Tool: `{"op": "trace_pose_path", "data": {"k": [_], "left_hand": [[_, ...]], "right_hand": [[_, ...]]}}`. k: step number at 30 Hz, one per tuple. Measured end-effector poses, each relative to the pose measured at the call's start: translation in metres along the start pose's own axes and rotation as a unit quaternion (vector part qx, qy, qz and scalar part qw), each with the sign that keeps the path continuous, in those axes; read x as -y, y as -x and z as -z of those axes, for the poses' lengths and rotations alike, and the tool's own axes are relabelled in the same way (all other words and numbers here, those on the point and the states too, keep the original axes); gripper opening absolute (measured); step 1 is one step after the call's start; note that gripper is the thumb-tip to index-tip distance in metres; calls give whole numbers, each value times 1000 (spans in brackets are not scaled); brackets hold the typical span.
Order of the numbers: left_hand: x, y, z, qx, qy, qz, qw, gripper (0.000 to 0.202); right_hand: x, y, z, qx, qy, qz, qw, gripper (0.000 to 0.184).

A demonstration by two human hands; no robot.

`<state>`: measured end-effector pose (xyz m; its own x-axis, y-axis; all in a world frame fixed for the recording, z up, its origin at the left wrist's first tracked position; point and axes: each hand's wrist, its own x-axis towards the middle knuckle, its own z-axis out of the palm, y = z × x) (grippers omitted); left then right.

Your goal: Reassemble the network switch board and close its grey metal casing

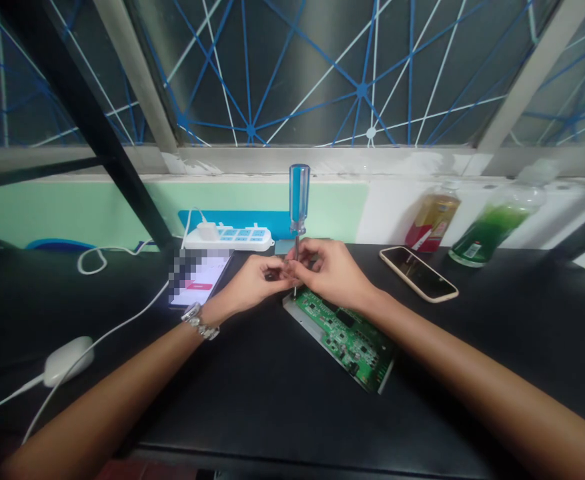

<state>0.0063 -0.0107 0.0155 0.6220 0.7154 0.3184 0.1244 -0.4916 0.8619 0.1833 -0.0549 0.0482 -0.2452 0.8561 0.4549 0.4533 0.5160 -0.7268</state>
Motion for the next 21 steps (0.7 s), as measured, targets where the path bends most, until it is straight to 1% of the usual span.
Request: {"op": "trace_pose_path", "data": {"k": [3,4,7,8,9,11,13,15,17,19,21], "left_hand": [[-3,1,2,-15,-5,7,1000,27],[-4,1,4,-11,-11,7,1000,28],[-10,2,15,27,-38,-4,999,31],[-11,3,19,27,-46,-12,998,31],[-12,3,24,16,-53,-24,998,30],[-11,2,31,-2,-65,-43,997,29],[-10,1,35,10,-80,-49,995,28],[-11,1,33,50,-95,-41,993,25],[-15,2,29,87,-101,-25,991,27],[-18,2,24,101,-98,-1,990,26],[-20,2,23,103,-88,22,991,21]], "right_hand": [[-1,0,2,15,3,-4,1000,17],[-2,0,2,25,4,-2,1000,18],[-6,1,2,67,1,7,998,22],[-8,2,2,80,-3,8,997,23],[-9,2,1,90,-7,10,996,23],[-10,3,0,95,-8,13,995,23],[-9,3,0,77,-9,17,997,23],[-6,2,2,46,-37,21,998,22],[-2,1,4,5,-86,24,996,21],[1,0,7,-29,-125,25,991,19],[1,-1,7,-52,-144,18,988,20]]}}
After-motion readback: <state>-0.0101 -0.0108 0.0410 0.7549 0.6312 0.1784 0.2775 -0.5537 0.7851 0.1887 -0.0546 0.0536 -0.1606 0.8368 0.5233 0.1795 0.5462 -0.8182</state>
